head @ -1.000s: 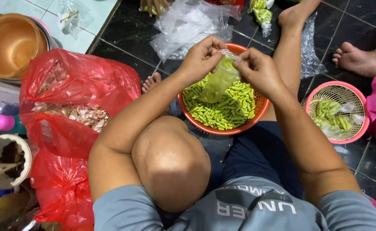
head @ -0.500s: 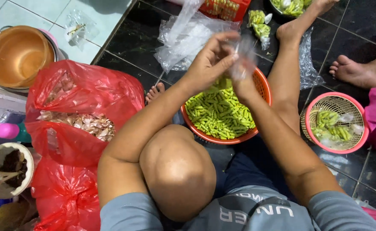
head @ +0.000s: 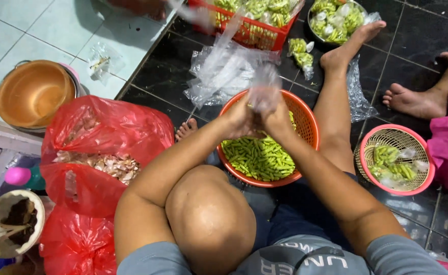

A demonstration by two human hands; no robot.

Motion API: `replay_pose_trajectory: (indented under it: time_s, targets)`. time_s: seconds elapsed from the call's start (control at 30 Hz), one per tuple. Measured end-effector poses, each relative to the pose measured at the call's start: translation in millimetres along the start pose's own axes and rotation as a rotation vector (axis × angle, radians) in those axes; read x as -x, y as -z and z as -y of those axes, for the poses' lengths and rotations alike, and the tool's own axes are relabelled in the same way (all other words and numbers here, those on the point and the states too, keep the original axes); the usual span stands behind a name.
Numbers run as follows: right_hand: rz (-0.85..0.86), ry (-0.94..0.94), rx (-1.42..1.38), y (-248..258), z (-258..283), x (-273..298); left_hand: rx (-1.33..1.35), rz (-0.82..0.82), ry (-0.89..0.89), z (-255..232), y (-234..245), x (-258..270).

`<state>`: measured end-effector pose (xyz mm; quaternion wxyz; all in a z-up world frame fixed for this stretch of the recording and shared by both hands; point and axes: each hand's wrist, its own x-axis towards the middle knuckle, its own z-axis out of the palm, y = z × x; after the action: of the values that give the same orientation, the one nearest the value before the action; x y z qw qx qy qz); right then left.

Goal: Bagging small green peppers into plastic bags while sitting on the floor.

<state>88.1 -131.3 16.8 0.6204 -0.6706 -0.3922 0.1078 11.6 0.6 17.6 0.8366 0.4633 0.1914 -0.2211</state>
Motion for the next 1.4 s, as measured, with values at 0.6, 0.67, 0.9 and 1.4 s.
replay_pose_trajectory:
  time_s: [0.6,0.67,0.9,1.4]
  targets:
    - [0.282,-0.719,-1.013,49.9,-51.2,36.4,-0.956,0.018,-0.788,-22.6,-38.1,57.8]
    - [0.35,-0.731,-0.65,48.6,-13.1,31.2,-1.002,0.074,-0.56,-21.4,-41.1,64.7]
    - [0.094,-0.437,-0.112,40.9,-34.5,35.2,-1.3,-0.094,-0.537,-30.5,-60.3,87.0]
    - [-0.075,0.423,0.326,32.4,34.2,46.5,0.01,-0.347,-0.541,-1.7,-13.2,19.5]
